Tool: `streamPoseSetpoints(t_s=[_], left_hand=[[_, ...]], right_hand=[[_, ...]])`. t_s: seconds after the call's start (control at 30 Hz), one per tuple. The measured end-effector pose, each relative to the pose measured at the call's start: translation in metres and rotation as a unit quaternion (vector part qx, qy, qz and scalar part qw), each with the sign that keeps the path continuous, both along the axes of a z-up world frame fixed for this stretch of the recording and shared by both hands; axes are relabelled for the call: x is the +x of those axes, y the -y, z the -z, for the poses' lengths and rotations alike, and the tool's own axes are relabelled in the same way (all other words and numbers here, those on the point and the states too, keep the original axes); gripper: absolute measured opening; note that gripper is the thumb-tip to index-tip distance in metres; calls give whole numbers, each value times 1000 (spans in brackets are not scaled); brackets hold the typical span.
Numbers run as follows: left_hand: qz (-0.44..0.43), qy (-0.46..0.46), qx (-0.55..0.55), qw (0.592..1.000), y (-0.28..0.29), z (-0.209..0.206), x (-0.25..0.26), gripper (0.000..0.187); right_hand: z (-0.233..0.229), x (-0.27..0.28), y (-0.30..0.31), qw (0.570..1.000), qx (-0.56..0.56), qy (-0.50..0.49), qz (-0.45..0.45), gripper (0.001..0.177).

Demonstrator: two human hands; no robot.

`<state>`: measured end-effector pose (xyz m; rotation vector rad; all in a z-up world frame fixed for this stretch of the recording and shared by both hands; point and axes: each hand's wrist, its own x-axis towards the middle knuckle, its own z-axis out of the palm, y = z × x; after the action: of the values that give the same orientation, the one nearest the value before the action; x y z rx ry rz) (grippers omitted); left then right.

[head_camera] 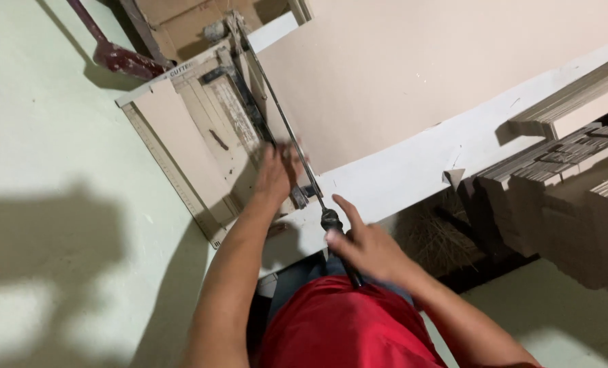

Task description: The person operates a manual paper cutter to slice a large sheet of cardboard. They repeatedly position the cardboard against the machine's guide, pull down the cutting lever to make a cut, and then reposition the material for subsequent cuts.

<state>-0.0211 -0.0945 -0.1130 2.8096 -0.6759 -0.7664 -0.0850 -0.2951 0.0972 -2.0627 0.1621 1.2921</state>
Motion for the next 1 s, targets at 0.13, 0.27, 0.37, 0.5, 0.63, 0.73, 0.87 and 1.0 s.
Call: streamPoseSetpoints(t_s=[0.13,0.27,0.37,0.5,0.63,0.73,0.87,1.0], left_hand=[[93,4,-70,993,-9,4,-32,29],[158,54,0,986,-53,-44,-39,6],[139,29,156,977,-99,-28,-32,14],[95,-45,161,981,-108,-57,1,23],[-389,-49,147,908,-106,-93,32,77],[-581,-43,25,812,-111,-46,25,100],[-557,-9,6,830,-102,-49,27,78],[-568,-9,35,822,-95,-49,28,93]], right_hand=[[121,8,36,957,46,-16,285,77],[211,24,74,810,85,-7,580,105],[215,45,78,775,155,-49,610,103],[238,20,108,740,218,-45,635,31],[247,-2,106,776,213,-31,592,30],[213,12,69,812,191,-24,551,31],[208,28,57,846,171,-9,505,31],[209,28,57,854,167,-8,493,30]])
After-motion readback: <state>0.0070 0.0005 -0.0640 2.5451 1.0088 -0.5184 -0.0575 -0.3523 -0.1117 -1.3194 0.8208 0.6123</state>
